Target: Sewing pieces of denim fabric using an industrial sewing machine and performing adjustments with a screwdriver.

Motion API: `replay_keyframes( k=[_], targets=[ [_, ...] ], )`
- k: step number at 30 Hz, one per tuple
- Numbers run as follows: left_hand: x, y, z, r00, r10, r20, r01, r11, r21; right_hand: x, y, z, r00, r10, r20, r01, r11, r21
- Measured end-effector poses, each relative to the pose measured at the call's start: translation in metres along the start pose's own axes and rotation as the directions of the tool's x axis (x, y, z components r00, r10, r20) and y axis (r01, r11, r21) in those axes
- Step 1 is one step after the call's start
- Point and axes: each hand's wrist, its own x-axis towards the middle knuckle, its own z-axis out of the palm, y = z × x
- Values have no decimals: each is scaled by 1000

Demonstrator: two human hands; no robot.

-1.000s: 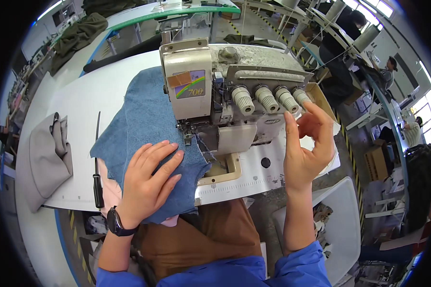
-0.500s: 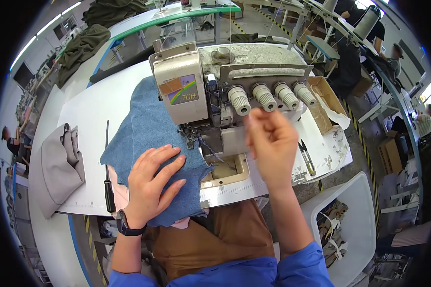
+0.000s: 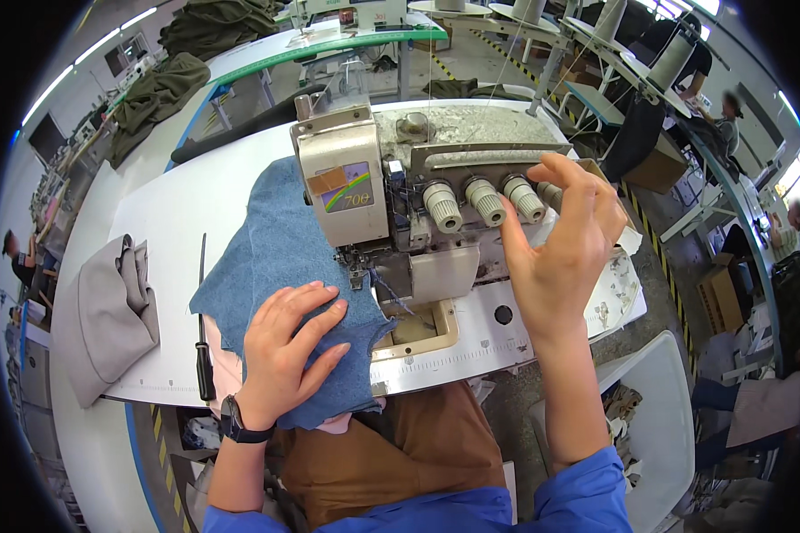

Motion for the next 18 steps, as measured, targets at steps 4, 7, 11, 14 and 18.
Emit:
replay_keyframes(
  k=[4, 7, 11, 14, 18],
  targets=[
    [-2, 0, -3, 1000, 9, 1, -9, 1000, -8, -2, 4, 5, 1000, -3, -1, 3, 1000, 20],
    [-2, 0, -3, 1000, 7, 7, -7, 1000, -2, -2, 4, 8, 999, 27, -26, -24, 994, 105],
    [0, -2, -2, 1000, 10, 12, -10, 1000, -22, -2, 4, 7, 1000, 30, 8, -30, 996, 79],
    [0, -2, -3, 1000, 3, 17, -2, 1000, -19, -7, 5, 4, 998, 38, -54, -36, 998, 47],
    [-2, -2, -3, 1000, 0, 16, 0, 1000, -22, -13, 6, -4, 999, -17, -43, 14, 998, -57]
  ],
)
